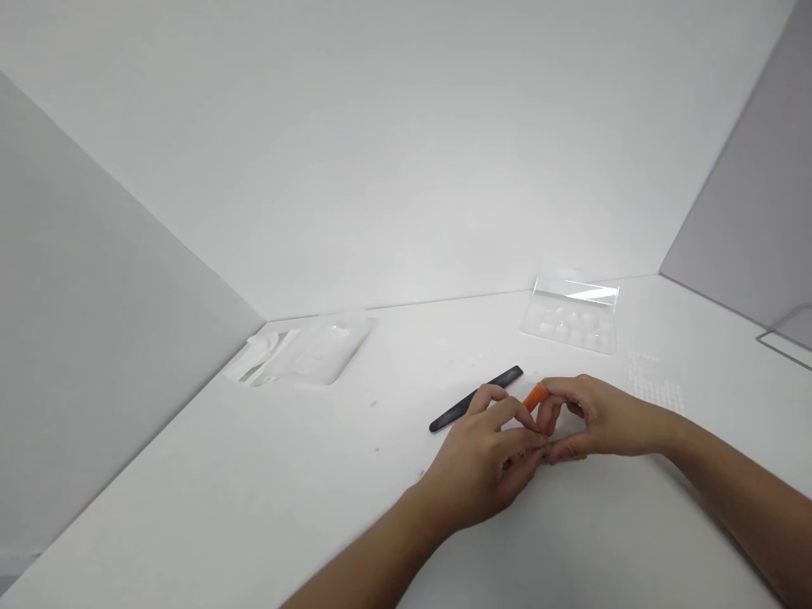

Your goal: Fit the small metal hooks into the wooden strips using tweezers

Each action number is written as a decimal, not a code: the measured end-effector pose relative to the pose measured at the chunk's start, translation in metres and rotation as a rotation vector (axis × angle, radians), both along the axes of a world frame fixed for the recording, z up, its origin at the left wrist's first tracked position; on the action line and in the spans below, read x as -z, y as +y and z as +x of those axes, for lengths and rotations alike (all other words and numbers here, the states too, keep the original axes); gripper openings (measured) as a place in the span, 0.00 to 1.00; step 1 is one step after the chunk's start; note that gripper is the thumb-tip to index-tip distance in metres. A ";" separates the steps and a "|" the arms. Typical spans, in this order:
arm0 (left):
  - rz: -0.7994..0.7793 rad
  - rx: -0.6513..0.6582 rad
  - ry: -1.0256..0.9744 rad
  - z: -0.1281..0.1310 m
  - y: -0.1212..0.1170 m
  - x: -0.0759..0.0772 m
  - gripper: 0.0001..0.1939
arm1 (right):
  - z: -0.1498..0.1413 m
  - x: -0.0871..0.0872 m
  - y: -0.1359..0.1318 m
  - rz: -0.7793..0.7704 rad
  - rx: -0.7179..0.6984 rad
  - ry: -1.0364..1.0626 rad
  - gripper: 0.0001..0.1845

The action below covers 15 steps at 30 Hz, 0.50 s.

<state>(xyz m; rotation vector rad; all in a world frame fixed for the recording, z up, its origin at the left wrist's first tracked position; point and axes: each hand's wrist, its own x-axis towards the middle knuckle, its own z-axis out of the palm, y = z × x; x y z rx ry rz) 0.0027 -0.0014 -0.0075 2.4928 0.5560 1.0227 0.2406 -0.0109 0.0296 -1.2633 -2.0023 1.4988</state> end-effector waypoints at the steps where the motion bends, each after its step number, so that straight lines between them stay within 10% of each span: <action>1: 0.003 -0.002 0.005 0.000 0.000 0.000 0.08 | 0.000 0.000 0.000 -0.006 -0.006 -0.007 0.22; 15: 0.036 0.025 0.076 0.000 0.001 -0.004 0.06 | 0.008 0.001 0.004 0.165 0.096 -0.120 0.16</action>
